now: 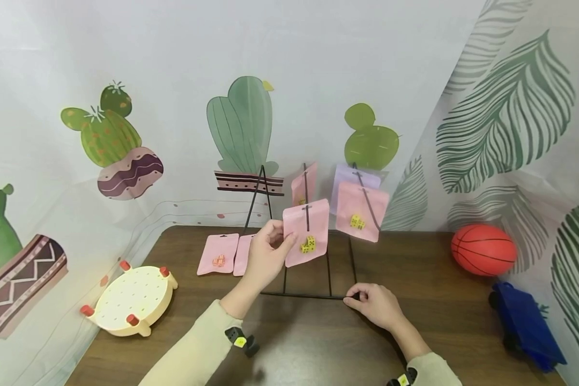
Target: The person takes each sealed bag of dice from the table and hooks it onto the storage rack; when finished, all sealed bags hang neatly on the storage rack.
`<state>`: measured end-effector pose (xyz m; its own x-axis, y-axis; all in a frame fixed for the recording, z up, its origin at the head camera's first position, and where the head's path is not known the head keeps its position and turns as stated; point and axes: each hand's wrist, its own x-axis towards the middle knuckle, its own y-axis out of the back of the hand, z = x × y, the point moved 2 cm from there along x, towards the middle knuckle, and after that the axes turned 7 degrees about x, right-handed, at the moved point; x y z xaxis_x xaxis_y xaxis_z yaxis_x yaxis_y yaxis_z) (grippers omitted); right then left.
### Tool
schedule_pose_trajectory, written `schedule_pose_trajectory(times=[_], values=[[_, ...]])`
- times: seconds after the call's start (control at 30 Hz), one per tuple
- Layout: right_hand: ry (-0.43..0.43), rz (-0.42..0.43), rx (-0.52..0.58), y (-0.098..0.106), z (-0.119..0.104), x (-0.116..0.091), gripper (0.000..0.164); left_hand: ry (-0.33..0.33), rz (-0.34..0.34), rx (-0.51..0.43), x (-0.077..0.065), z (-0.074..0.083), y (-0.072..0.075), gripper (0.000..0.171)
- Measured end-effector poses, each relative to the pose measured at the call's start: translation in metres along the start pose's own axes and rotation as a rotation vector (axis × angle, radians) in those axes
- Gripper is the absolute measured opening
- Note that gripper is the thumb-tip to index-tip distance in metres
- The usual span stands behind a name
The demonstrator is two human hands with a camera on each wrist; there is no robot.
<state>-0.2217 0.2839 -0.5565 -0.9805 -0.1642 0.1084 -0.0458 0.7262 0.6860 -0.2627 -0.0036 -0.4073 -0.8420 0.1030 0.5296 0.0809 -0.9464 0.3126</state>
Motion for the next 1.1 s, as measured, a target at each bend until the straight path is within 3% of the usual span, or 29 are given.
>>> schedule_pose_trajectory(times=[0.73, 1.1], values=[[0.019, 0.013, -0.004, -0.001, -0.001, 0.0, 0.01, 0.041, 0.062, 0.076, 0.043, -0.012, -0.013, 0.016], [0.001, 0.003, 0.009, 0.001, -0.003, -0.001, 0.011, 0.047, 0.044, 0.159, 0.04, -0.038, 0.001, 0.014]])
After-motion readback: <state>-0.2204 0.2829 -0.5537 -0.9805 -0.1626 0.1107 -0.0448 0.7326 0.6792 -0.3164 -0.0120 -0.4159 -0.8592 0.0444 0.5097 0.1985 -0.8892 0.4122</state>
